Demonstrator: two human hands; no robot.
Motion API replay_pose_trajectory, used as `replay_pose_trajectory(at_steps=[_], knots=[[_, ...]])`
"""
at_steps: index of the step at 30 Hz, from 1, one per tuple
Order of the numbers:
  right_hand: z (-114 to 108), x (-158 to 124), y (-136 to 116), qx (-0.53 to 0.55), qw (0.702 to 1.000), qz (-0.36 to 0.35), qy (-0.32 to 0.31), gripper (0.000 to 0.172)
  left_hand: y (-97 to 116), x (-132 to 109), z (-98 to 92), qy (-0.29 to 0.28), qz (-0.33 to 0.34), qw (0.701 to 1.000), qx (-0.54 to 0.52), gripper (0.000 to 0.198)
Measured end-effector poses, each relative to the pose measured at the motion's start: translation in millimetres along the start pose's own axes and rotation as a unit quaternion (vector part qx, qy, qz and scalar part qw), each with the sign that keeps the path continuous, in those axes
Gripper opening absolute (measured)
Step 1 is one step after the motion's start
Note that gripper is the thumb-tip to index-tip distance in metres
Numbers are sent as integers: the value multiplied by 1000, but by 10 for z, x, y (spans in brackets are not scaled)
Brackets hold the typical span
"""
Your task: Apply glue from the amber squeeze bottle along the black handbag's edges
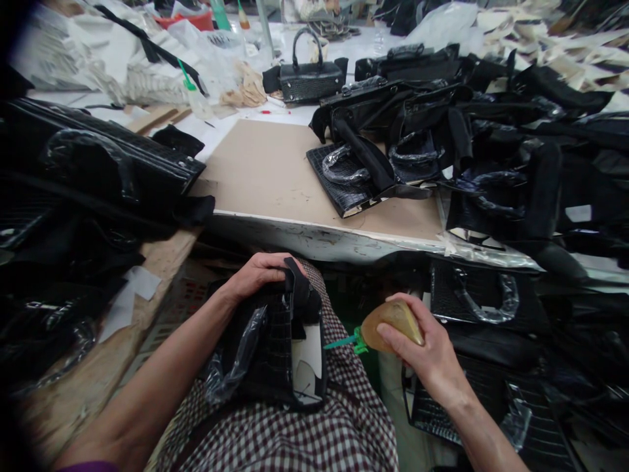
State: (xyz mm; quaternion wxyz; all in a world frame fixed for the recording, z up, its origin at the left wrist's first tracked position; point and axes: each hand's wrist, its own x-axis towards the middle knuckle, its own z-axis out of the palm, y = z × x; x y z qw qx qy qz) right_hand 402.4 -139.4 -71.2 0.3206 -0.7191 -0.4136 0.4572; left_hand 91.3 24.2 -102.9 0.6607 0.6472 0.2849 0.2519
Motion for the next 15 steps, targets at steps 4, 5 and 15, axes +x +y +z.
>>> replay_pose_trajectory(at_steps=[4,5,15], knots=[[15,-50,-72,3,1000,15,-17,51,-10,3,-1,0,0,1000,-1,23],[26,-43,-77,7,1000,16,-9,51,-12,2,-1,2,1,1000,-1,23],[25,-26,-61,11,999,21,-24,52,-54,-7,-15,3,7,1000,2,22]])
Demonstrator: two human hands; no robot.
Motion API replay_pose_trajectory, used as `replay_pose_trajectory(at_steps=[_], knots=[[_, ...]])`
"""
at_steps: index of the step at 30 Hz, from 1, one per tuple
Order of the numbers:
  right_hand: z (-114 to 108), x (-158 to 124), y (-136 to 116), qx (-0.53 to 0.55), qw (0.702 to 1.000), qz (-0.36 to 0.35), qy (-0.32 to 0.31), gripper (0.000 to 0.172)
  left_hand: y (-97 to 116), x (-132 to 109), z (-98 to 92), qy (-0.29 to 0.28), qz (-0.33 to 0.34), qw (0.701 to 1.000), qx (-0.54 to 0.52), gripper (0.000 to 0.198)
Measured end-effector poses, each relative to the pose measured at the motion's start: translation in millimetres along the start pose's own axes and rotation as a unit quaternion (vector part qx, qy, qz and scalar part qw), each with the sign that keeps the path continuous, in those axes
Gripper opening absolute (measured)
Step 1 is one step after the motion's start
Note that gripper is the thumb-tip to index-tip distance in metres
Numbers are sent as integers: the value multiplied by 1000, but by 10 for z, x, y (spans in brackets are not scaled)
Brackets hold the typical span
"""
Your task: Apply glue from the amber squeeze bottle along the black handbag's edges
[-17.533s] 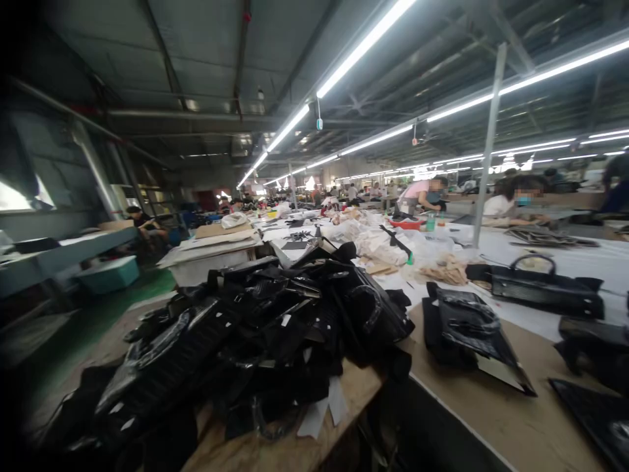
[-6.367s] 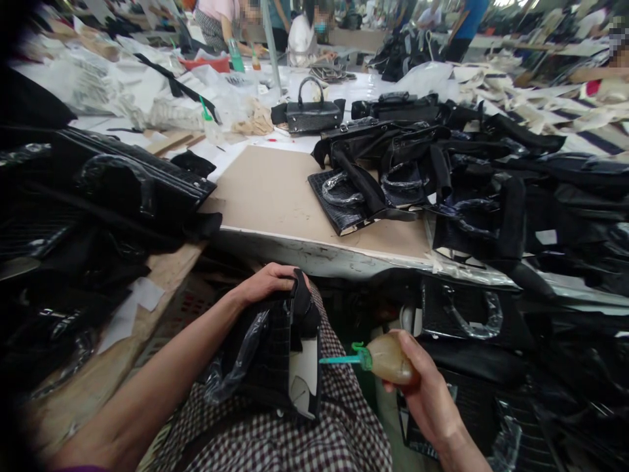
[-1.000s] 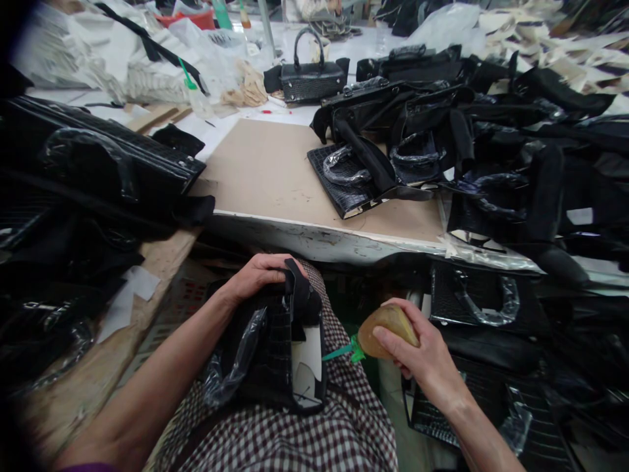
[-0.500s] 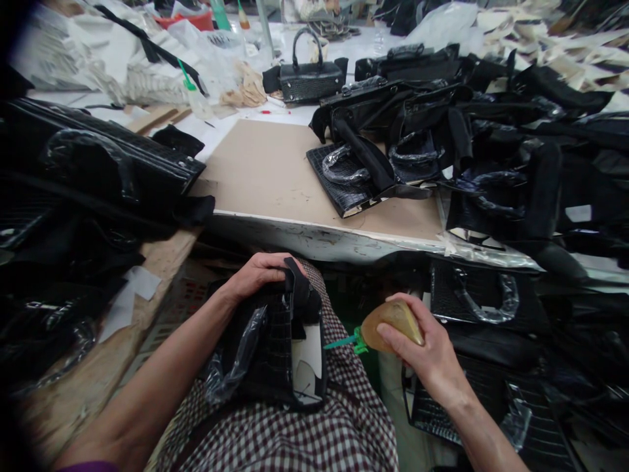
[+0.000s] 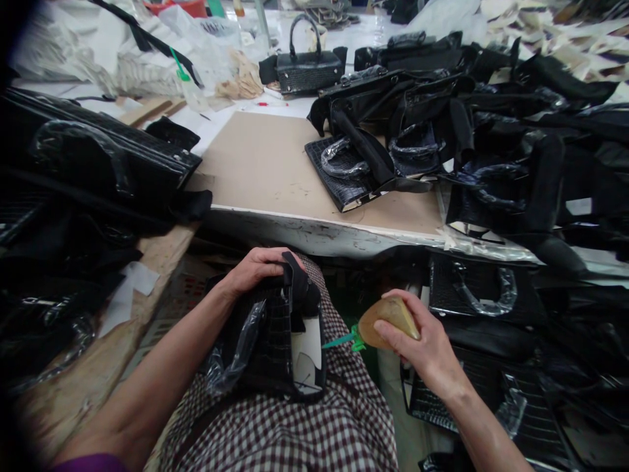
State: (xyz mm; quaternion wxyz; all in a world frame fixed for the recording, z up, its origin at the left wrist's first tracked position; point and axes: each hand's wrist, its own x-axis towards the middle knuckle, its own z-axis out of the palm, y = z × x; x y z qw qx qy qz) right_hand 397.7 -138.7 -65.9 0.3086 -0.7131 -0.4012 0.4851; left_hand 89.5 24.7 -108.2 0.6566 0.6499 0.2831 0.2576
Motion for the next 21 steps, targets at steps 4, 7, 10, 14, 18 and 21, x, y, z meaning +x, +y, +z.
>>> replay_pose_trajectory(at_steps=[4,7,10,14,18,21], knots=[[-15,-111,-53,-15,1000,9,-21,49,-5,9,0,3,4,1000,-1,22],[-27,-143,-38,-4,1000,12,-5,50,1,13,5,7,3,1000,0,22],[-44,-160,-4,-18,1000,12,-19,51,-2,11,10,9,4,1000,-4,21],[-71,-182,34,-34,999,11,-25,50,-13,4,16,12,2,1000,-9,22],[-125,-174,98,-51,996,19,-63,57,-7,-1,24,14,-4,1000,-3,22],[-151,-185,126,-54,995,23,-79,59,1,-3,31,14,-3,1000,-1,22]])
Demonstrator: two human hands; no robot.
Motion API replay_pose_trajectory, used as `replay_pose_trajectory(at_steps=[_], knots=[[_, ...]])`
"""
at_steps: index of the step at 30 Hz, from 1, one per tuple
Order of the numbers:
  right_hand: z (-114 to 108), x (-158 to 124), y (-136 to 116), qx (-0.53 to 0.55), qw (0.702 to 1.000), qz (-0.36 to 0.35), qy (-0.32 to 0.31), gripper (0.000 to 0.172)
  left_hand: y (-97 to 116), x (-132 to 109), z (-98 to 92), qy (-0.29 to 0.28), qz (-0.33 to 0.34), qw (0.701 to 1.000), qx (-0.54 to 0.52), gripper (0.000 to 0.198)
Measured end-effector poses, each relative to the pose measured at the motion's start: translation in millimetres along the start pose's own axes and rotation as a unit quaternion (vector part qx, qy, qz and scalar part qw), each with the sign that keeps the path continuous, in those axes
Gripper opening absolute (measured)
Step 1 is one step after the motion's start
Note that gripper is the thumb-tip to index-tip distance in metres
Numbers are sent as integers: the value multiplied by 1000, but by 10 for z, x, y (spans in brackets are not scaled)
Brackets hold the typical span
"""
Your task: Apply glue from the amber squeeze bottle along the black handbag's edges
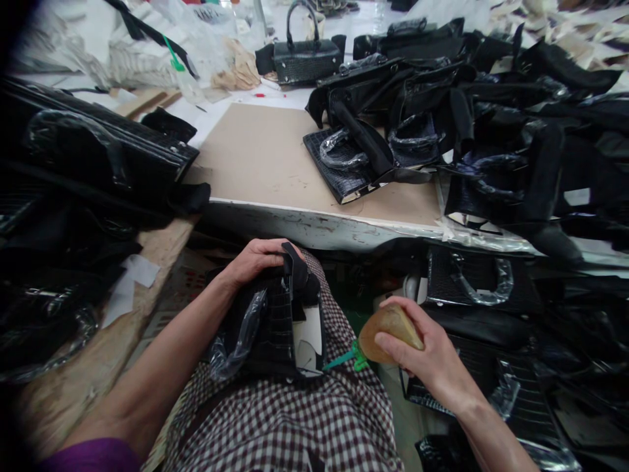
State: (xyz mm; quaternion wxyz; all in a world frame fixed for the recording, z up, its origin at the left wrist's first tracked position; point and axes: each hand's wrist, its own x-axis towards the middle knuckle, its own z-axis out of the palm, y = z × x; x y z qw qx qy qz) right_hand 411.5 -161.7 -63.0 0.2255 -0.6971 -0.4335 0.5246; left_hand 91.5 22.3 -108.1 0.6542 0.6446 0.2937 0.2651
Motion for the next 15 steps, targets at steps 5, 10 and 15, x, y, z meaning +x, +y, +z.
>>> replay_pose_trajectory(at_steps=[5,10,15], knots=[[64,-62,-32,47,998,7,27,55,14,-6,7,8,-2,1000,-11,19],[115,33,77,149,985,-6,83,58,20,-16,1,8,1,1000,-5,21],[138,227,166,157,976,-52,139,54,0,-10,-2,-4,7,1000,5,21]])
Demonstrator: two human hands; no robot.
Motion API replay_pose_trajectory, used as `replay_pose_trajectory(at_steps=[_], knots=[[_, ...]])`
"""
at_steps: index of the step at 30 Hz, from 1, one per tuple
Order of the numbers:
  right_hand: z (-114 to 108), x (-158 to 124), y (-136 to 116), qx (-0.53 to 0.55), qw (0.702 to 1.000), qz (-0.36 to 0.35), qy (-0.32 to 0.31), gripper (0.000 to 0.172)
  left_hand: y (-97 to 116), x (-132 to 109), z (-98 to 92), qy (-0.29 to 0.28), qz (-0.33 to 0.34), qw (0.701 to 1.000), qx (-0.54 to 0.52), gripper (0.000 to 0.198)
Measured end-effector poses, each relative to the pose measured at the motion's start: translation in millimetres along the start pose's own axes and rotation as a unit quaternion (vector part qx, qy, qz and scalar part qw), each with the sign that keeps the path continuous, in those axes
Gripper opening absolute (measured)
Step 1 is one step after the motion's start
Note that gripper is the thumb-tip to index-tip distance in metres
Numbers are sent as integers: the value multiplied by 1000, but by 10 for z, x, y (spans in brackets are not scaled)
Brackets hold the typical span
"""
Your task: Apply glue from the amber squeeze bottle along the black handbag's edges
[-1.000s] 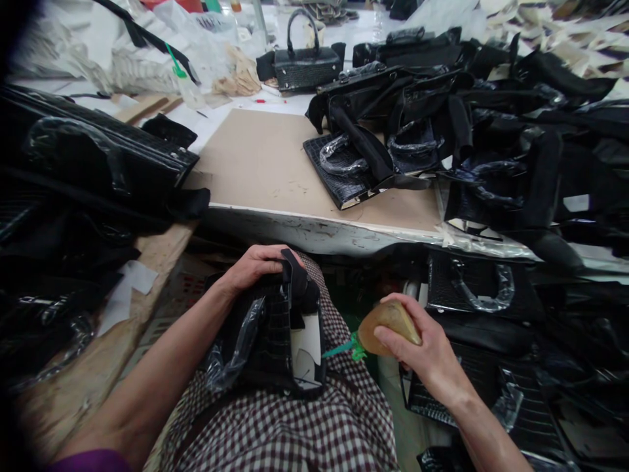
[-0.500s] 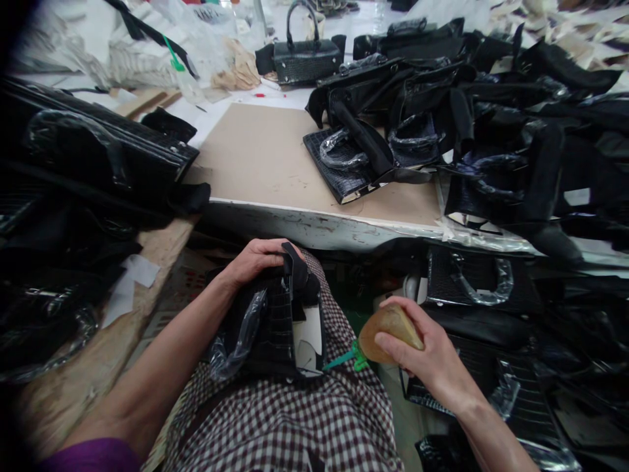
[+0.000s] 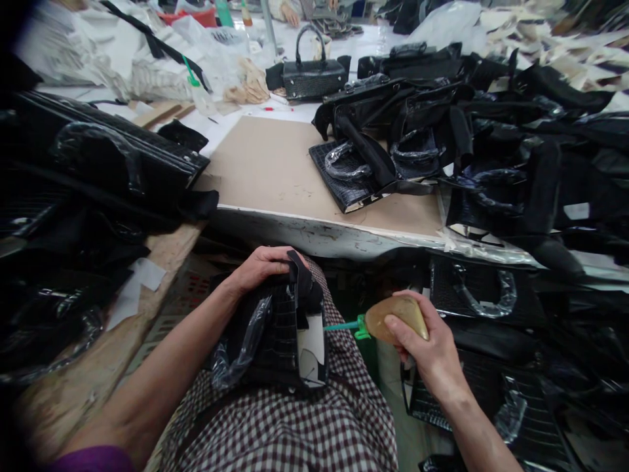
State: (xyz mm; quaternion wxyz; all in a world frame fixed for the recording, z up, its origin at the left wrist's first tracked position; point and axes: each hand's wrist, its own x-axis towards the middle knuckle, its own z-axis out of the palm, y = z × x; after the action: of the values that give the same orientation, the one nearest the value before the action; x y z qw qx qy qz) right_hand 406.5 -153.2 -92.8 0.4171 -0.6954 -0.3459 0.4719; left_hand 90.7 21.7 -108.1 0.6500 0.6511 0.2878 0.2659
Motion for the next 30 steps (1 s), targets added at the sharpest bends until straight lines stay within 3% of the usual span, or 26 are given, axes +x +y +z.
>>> replay_pose_trajectory(at_steps=[13,30], knots=[[186,208,-137,-55,998,-34,-6,53,12,-9,6,5,-18,1000,-11,23],[62,137,-259,-104,993,-1,-59,56,-27,29,8,-4,-8,1000,-8,23]])
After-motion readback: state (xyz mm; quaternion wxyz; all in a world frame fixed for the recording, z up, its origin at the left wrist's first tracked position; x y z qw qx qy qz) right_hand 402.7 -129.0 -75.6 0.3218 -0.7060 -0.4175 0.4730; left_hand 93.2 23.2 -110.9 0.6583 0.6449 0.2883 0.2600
